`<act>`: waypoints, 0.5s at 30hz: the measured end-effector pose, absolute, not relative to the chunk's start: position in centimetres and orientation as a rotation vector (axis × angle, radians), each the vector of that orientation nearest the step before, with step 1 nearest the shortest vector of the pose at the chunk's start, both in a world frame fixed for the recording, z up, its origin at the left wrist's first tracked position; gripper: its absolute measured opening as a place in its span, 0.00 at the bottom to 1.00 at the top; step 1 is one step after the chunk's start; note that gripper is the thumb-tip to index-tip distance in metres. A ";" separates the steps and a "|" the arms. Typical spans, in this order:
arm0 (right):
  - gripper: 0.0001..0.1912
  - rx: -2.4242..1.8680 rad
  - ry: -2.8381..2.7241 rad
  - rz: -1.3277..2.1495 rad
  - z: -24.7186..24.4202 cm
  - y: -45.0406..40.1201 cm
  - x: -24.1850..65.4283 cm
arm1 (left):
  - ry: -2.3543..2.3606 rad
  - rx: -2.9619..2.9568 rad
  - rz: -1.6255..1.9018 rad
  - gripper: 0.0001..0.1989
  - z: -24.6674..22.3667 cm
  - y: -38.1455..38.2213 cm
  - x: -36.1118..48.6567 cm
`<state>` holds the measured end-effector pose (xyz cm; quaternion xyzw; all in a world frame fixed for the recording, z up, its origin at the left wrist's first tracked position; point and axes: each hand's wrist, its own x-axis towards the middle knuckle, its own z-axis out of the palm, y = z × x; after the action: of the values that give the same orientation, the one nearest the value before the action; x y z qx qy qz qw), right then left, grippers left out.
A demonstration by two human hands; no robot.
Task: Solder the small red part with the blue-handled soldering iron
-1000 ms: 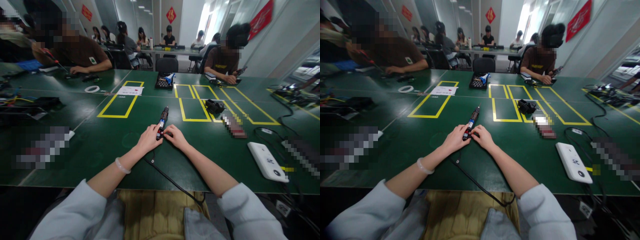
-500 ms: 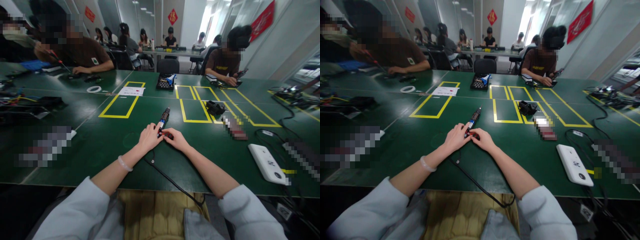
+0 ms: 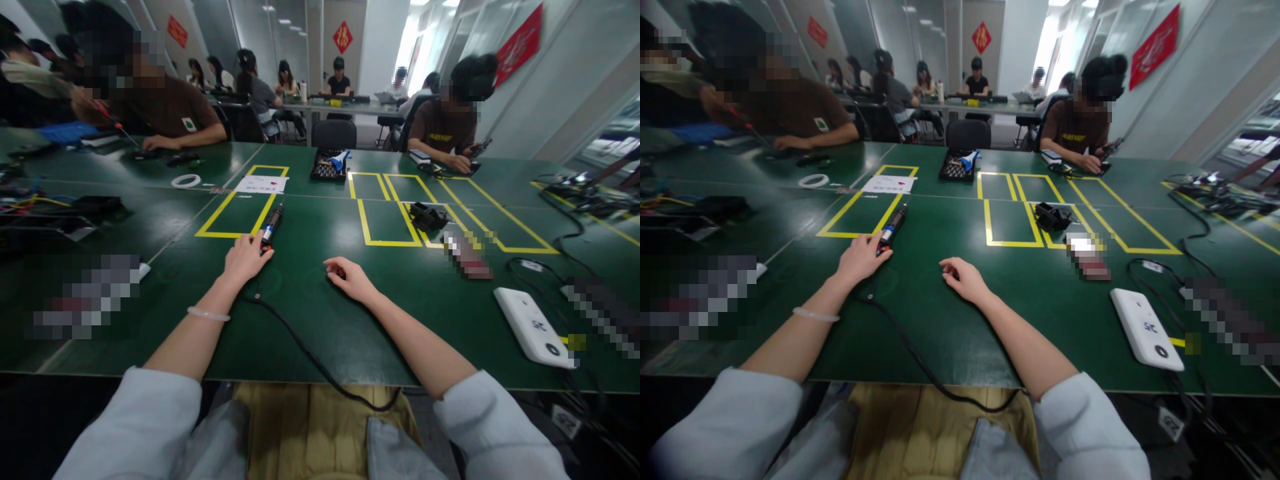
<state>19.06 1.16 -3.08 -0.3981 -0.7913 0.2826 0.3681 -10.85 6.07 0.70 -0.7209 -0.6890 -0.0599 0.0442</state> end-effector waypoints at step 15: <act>0.14 -1.049 -2.039 0.730 -3.1 1.1 19.0 | -2.461 -1.741 -0.057 0.31 1.6 6.9 -23.0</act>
<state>19.03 1.14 -3.08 -0.4066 -0.7908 0.2832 0.3592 -23.02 6.85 1.57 -0.5763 -0.8146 -0.0188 0.0630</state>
